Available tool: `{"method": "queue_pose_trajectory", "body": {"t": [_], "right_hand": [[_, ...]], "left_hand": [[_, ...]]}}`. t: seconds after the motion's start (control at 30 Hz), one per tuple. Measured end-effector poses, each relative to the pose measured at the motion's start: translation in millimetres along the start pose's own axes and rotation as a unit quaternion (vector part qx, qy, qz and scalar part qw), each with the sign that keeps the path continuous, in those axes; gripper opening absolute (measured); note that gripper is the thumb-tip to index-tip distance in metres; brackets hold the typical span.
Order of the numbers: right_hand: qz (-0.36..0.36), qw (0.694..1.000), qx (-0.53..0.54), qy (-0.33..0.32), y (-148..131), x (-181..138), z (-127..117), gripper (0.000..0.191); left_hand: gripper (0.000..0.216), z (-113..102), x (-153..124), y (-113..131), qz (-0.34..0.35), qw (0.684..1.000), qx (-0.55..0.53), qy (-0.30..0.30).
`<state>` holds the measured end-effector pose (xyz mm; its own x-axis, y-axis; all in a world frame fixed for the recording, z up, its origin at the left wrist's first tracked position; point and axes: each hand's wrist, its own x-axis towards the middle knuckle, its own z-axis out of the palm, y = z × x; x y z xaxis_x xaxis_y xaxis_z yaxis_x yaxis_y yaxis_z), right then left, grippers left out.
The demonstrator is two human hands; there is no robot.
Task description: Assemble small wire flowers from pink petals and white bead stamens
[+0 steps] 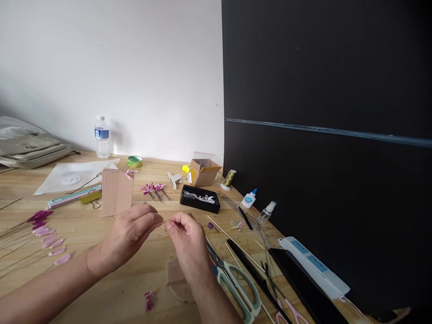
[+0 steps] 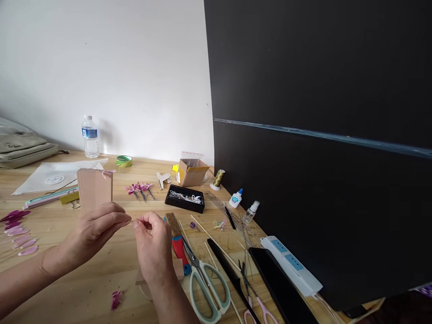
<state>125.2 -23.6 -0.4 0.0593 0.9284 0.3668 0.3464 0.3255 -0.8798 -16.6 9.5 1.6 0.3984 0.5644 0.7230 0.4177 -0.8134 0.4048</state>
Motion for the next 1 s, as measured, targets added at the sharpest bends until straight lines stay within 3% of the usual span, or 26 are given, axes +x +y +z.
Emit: {"method": "queue_pose_trajectory", "body": {"t": [0.07, 0.13, 0.23, 0.3, 0.47, 0.63, 0.7, 0.77, 0.87, 0.93, 1.0], "right_hand": [[-0.013, 1.0, -0.01, 0.005, 1, 0, -1, 0.012], [-0.095, 0.991, -0.083, 0.042, 4, 0, -3, 0.006], [-0.234, 0.947, -0.21, 0.071, 9, 0, -4, 0.01], [-0.277, 0.921, -0.264, 0.075, 11, 0, -4, 0.013], [-0.305, 0.893, -0.318, 0.093, 13, 2, -2, 0.022], [-0.309, 0.89, -0.324, 0.088, 14, 0, -2, 0.022], [-0.3, 0.893, -0.323, 0.089, 12, -2, -1, 0.024], [-0.252, 0.922, -0.28, 0.084, 8, -3, 0, 0.023], [-0.082, 0.989, -0.113, 0.035, 3, -2, 1, 0.017], [0.023, 1.0, -0.003, -0.01, 1, 0, 1, 0.018], [0.052, 0.998, 0.034, -0.023, 1, 2, 0, 0.019]], "left_hand": [[0.016, 1, 1, -2, -0.049, 0.998, -0.027, -0.006], [0.018, 2, 3, -2, -0.142, 0.986, -0.091, -0.019], [0.024, 3, 7, 2, -0.265, 0.947, -0.18, -0.036], [0.027, 3, 8, 6, -0.307, 0.926, -0.213, -0.045], [0.026, 3, 8, 7, -0.323, 0.916, -0.232, -0.051], [0.02, 5, 6, 1, -0.243, 0.953, -0.177, -0.041], [0.019, 4, 4, 2, -0.182, 0.975, -0.127, -0.032], [0.018, 2, 2, 2, -0.102, 0.993, -0.063, -0.02], [0.017, 0, 1, 2, -0.001, 1.0, 0.009, 0.004], [0.017, 0, 0, -2, 0.011, 1.0, 0.024, 0.01], [0.017, 1, 0, -6, -0.015, 1.0, 0.014, 0.007]]}}
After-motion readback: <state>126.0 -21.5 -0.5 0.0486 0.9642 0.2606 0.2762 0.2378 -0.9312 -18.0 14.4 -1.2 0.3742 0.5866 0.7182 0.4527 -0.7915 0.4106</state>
